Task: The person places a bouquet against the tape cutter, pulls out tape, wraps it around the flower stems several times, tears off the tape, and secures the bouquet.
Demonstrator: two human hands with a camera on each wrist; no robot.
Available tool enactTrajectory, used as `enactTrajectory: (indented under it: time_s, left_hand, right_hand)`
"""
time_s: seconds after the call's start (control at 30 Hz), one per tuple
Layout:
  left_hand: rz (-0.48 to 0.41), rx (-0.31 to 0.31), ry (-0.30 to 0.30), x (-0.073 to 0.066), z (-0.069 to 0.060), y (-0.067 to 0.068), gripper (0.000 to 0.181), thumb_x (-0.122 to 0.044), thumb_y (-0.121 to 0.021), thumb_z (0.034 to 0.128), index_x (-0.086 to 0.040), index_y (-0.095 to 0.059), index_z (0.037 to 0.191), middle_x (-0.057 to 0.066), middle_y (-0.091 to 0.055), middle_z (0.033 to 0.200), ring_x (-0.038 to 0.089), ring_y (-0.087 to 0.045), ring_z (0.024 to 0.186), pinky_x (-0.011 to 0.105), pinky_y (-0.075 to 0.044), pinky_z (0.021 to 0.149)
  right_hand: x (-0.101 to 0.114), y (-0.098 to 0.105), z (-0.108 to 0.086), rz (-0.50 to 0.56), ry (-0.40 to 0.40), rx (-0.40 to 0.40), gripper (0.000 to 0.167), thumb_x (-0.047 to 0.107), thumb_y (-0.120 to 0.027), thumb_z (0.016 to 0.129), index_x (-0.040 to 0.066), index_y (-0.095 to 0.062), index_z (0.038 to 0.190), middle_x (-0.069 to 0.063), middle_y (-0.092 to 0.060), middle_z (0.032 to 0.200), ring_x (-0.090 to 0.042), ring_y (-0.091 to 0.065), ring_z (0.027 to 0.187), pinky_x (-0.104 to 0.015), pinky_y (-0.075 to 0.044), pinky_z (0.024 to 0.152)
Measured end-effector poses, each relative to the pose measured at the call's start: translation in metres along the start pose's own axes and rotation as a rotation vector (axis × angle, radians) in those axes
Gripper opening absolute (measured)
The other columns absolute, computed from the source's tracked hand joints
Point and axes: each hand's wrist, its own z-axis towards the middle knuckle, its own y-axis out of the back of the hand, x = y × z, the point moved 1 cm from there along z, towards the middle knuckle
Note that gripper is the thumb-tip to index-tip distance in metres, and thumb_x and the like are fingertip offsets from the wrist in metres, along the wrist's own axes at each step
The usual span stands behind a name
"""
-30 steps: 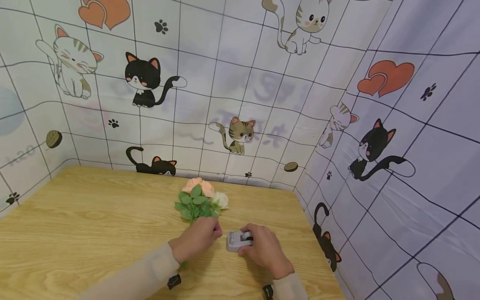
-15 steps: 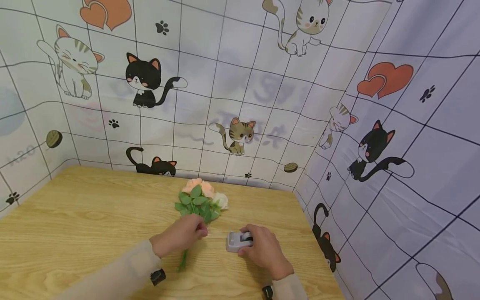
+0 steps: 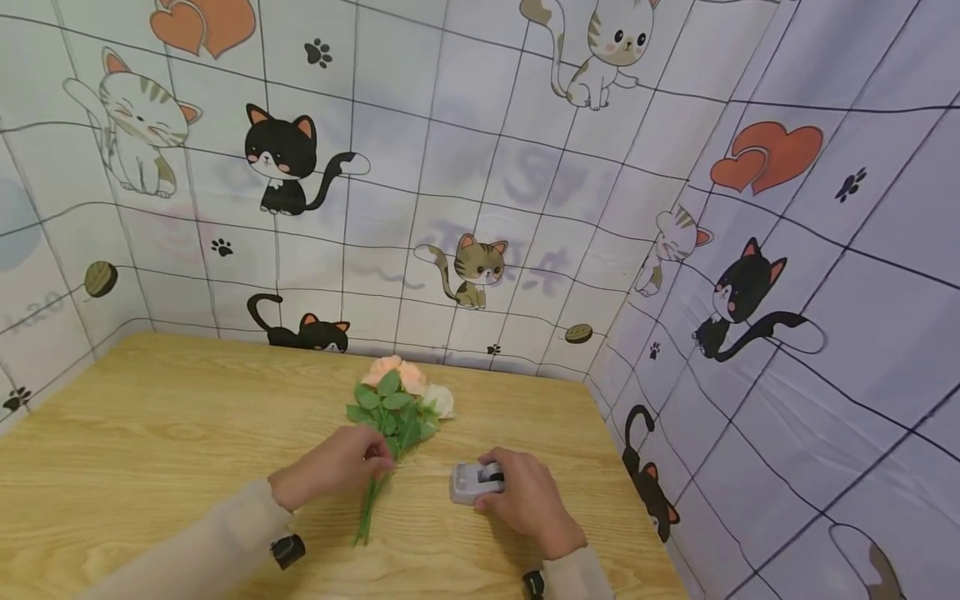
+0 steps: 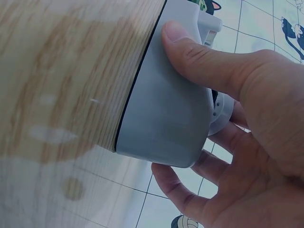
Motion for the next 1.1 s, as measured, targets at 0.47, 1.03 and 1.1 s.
enactTrajectory:
  time_s: [0.47, 1.03, 1.1]
  left_hand:
    - [0.054, -0.043, 0.064, 0.013, 0.001, 0.006, 0.017, -0.009, -0.079, 0.1118, -0.008, -0.080, 0.095, 0.000, -0.075, 0.085, 0.014, -0.057, 0.071, 0.027, -0.045, 0.063]
    - [0.081, -0.034, -0.078, 0.086, 0.028, -0.018, 0.026, -0.017, -0.080, 0.1127, -0.018, -0.077, 0.087, -0.008, -0.063, 0.073, 0.008, -0.052, 0.062, 0.025, -0.045, 0.055]
    - [0.079, -0.035, -0.080, 0.088, 0.029, -0.020, 0.026, -0.018, -0.081, 0.1126, -0.018, -0.077, 0.087, -0.008, -0.063, 0.073, 0.007, -0.053, 0.062, 0.025, -0.045, 0.055]
  right_hand:
    - [0.000, -0.001, 0.001, 0.007, -0.005, -0.001, 0.059, 0.029, -0.109, 0.080, 0.016, -0.084, 0.131, -0.002, -0.087, 0.123, -0.017, -0.078, 0.106, -0.049, -0.066, 0.093]
    - [-0.002, -0.004, 0.001, 0.006, -0.002, 0.006, 0.059, 0.028, -0.109, 0.082, 0.015, -0.083, 0.133, -0.001, -0.087, 0.124, -0.016, -0.078, 0.106, -0.047, -0.065, 0.092]
    - [-0.003, -0.003, 0.001, 0.007, 0.002, 0.007, 0.059, 0.029, -0.108, 0.082, 0.015, -0.083, 0.133, -0.001, -0.087, 0.124, -0.015, -0.078, 0.106, -0.046, -0.065, 0.091]
